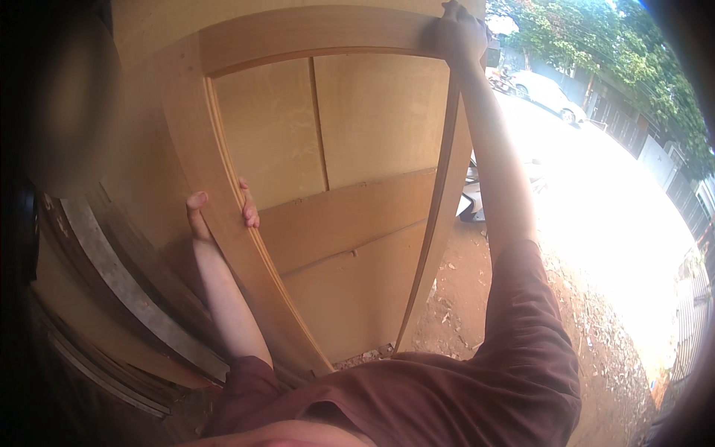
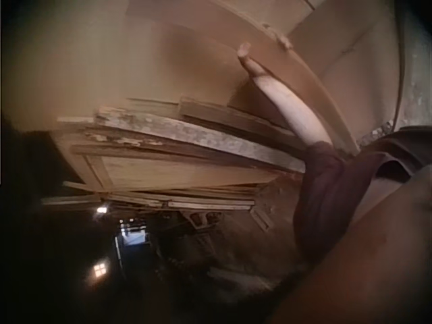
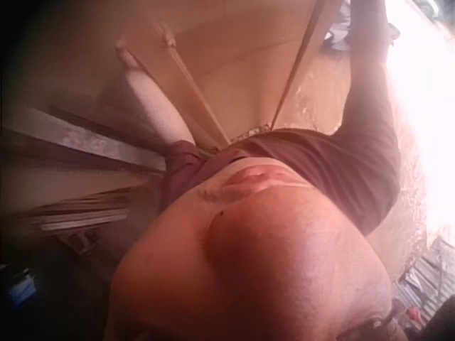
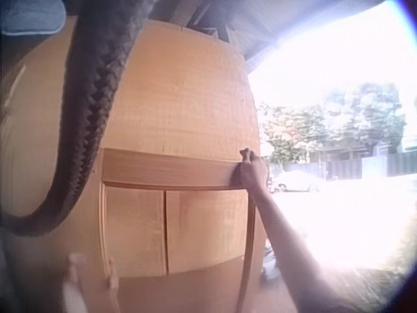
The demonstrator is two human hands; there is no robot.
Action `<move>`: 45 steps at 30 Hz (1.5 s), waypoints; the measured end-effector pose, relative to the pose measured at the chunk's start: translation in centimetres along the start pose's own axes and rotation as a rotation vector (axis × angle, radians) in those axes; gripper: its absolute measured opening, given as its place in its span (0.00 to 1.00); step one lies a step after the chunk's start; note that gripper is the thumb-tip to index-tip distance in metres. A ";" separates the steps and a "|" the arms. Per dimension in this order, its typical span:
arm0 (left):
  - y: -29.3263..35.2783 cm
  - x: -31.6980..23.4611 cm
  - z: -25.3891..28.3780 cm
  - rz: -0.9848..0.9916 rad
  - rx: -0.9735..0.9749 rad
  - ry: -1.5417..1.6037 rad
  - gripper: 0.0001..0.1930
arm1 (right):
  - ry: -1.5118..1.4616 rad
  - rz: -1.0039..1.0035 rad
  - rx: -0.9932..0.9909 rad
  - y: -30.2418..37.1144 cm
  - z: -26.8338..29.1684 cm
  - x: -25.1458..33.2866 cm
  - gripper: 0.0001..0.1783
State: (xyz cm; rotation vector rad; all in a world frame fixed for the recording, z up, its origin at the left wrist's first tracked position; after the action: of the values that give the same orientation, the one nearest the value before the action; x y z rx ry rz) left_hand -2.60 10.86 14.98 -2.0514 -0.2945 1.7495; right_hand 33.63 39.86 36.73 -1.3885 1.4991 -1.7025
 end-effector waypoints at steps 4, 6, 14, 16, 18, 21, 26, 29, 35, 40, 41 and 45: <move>-0.9 0.3 0.7 0.014 0.039 0.019 0.40 | 0.078 0.016 0.284 3.2 -4.3 8.2 0.28; -1.0 0.3 0.8 0.013 0.047 0.032 0.40 | 0.150 0.230 0.281 5.2 -6.9 12.9 0.28; -0.3 -0.8 0.4 -0.001 0.077 -0.064 0.39 | 0.047 0.402 0.391 9.5 -13.0 27.4 0.23; 0.0 -1.2 0.2 -0.006 0.079 -0.074 0.39 | -0.013 0.479 0.326 11.0 -13.9 29.3 0.22; 0.4 -1.4 0.1 -0.006 0.084 -0.069 0.39 | -0.077 0.527 0.267 12.5 -14.2 30.3 0.17; 0.8 -1.4 -0.2 -0.029 0.073 -0.098 0.40 | -0.319 0.658 0.138 14.4 -13.9 30.8 0.15; 0.2 -1.1 -0.3 -0.070 0.111 -0.049 0.47 | -0.269 0.989 0.190 15.3 -12.4 29.8 0.18; 0.1 -0.4 0.1 -0.008 0.062 0.072 0.53 | -0.241 1.093 0.489 17.7 -11.4 28.2 0.16; 3.9 6.0 1.6 0.118 0.051 0.155 0.57 | -0.065 0.924 1.079 29.5 -7.5 23.9 0.15; 7.8 13.1 1.8 0.209 0.084 0.226 0.56 | -0.116 1.106 1.159 33.7 -4.6 23.7 0.13; 8.6 14.0 1.8 0.209 0.149 0.206 0.55 | -0.075 1.138 1.086 32.4 -4.9 24.4 0.12; 10.5 16.1 2.5 0.102 0.117 0.150 0.32 | 0.005 1.124 0.844 23.2 -7.2 28.6 0.12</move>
State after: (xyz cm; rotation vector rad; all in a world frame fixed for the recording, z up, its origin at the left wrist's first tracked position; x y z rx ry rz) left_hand -3.25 8.83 -4.25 -2.1313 -0.0414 1.6181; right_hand 10.60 11.95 26.71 -0.0218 0.9781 -1.2583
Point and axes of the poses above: each hand's wrist, its own y-axis away from the middle knuckle, its own z-axis out of the back of the hand, x = y × z, the point moved 1 cm from there along -y, towards the middle knuckle, and after that the axes turned 12 degrees about -y, right-handed, at the moved point
